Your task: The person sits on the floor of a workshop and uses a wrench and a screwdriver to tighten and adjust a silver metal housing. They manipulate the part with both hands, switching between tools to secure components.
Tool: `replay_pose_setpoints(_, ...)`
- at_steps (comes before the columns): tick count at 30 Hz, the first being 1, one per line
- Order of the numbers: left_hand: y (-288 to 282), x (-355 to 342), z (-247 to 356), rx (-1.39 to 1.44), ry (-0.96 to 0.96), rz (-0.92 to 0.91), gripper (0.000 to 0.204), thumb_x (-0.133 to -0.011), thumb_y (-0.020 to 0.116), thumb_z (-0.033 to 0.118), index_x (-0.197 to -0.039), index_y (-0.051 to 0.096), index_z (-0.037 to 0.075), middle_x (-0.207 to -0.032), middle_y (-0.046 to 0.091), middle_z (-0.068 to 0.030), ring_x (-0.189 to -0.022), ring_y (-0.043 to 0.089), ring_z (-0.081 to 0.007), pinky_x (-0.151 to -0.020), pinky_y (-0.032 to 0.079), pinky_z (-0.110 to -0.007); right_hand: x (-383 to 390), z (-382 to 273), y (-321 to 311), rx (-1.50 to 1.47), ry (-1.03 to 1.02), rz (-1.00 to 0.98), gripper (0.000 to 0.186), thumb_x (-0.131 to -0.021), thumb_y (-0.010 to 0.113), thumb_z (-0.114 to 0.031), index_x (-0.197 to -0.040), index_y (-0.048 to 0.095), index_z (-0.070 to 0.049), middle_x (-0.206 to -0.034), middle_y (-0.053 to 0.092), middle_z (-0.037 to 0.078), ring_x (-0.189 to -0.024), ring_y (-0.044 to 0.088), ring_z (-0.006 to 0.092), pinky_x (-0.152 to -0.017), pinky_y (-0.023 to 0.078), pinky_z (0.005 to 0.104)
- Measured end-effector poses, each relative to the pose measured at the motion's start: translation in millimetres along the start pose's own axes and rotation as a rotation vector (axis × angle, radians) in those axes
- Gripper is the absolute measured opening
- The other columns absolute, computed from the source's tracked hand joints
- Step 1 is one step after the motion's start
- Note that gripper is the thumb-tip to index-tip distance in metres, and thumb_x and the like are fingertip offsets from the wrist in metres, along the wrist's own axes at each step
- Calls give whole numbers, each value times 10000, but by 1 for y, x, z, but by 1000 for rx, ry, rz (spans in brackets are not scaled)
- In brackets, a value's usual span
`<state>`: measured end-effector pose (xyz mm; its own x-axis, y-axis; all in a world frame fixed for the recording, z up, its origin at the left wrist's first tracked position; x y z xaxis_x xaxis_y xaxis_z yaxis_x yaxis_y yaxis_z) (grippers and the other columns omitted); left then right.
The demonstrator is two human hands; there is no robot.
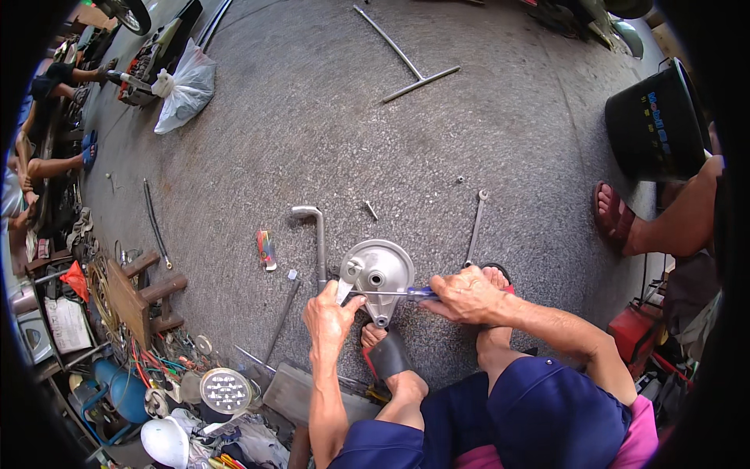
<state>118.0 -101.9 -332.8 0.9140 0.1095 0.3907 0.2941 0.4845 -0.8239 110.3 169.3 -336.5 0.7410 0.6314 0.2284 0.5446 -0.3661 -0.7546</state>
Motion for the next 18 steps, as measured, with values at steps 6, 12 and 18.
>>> replay_pose_setpoints(6,-15,-16,7,-83,186,-110,427,-652,864,334,-791,580,47,-634,628,-168,-647,630,-400,-573,458,-463,24,19,-20,22,115,-217,465,-909,602,-477,-802,587,-24,-572,604,170,-571,652,369,-528,525,472)
replay_pose_setpoints(12,-22,-15,12,-155,167,-96,411,-652,863,299,-830,599,40,-654,636,-169,-688,638,-410,-609,471,-481,30,69,-48,-355,255,-221,492,-831,710,-454,-1098,691,-42,-951,709,160,-914,685,313,-798,530,411)
replay_pose_setpoints(18,-18,-11,18,-232,235,-4,375,-635,856,181,-859,598,26,-789,660,-164,-800,645,-381,-674,487,-481,30,95,-45,-719,411,-127,484,-859,711,-410,-1132,681,-12,-907,708,138,-873,671,247,-769,516,392)
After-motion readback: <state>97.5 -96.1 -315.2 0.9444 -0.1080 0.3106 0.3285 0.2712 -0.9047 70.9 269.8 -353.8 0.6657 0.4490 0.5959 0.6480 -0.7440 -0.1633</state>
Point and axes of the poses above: each hand's wrist, its own x-axis away from the middle knuckle, its own y-axis out of the palm, z = x × y, the point moved 1 cm from there along -x, towards the middle knuckle
